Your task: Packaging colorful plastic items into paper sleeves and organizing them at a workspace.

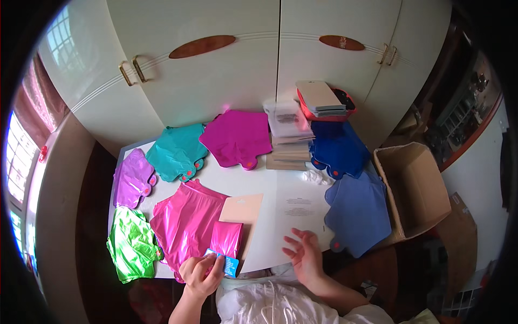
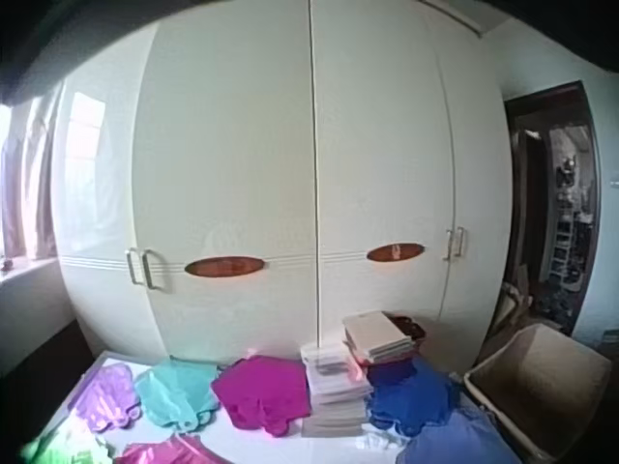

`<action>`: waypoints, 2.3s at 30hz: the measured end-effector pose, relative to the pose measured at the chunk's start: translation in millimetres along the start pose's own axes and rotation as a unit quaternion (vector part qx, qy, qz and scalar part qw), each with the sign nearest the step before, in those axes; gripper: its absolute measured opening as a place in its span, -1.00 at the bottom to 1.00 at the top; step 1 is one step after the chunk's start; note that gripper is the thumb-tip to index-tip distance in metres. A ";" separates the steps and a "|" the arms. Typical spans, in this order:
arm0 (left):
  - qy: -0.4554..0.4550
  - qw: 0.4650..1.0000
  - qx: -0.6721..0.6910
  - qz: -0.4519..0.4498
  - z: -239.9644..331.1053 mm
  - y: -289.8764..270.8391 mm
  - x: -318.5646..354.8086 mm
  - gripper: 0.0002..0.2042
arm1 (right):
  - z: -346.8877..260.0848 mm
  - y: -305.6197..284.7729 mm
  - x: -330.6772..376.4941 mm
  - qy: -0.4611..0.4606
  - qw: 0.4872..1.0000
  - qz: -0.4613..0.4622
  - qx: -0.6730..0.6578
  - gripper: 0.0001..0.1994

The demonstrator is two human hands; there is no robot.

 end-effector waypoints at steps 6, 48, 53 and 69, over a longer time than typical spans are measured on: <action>0.050 0.999 -0.005 -0.017 7.8 8.8 7.5 -0.71 | 17.3 -2.9 24.5 0.263 0.958 0.004 -0.111 -0.75; 0.314 0.941 0.068 -0.103 68.3 35.4 13.4 -0.73 | -25.0 35.9 -32.8 -0.370 0.506 -0.284 0.726 -0.89; 0.305 0.945 0.061 -0.102 71.0 45.0 22.5 -0.73 | -19.0 34.9 -32.8 -0.372 0.480 -0.310 0.731 -0.87; 0.278 0.955 0.045 -0.094 83.4 80.7 4.7 -0.73 | -17.9 41.6 -36.3 -0.361 0.439 -0.362 0.739 -0.94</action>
Point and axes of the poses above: each hand's wrist, its own x-axis away from the middle knuckle, its own y-axis out of the palm, z = x × y, the point moved 4 cm from there along -x, towards the middle knuckle, and after that the axes turned 15 degrees about -x, right-handed, at the moved point
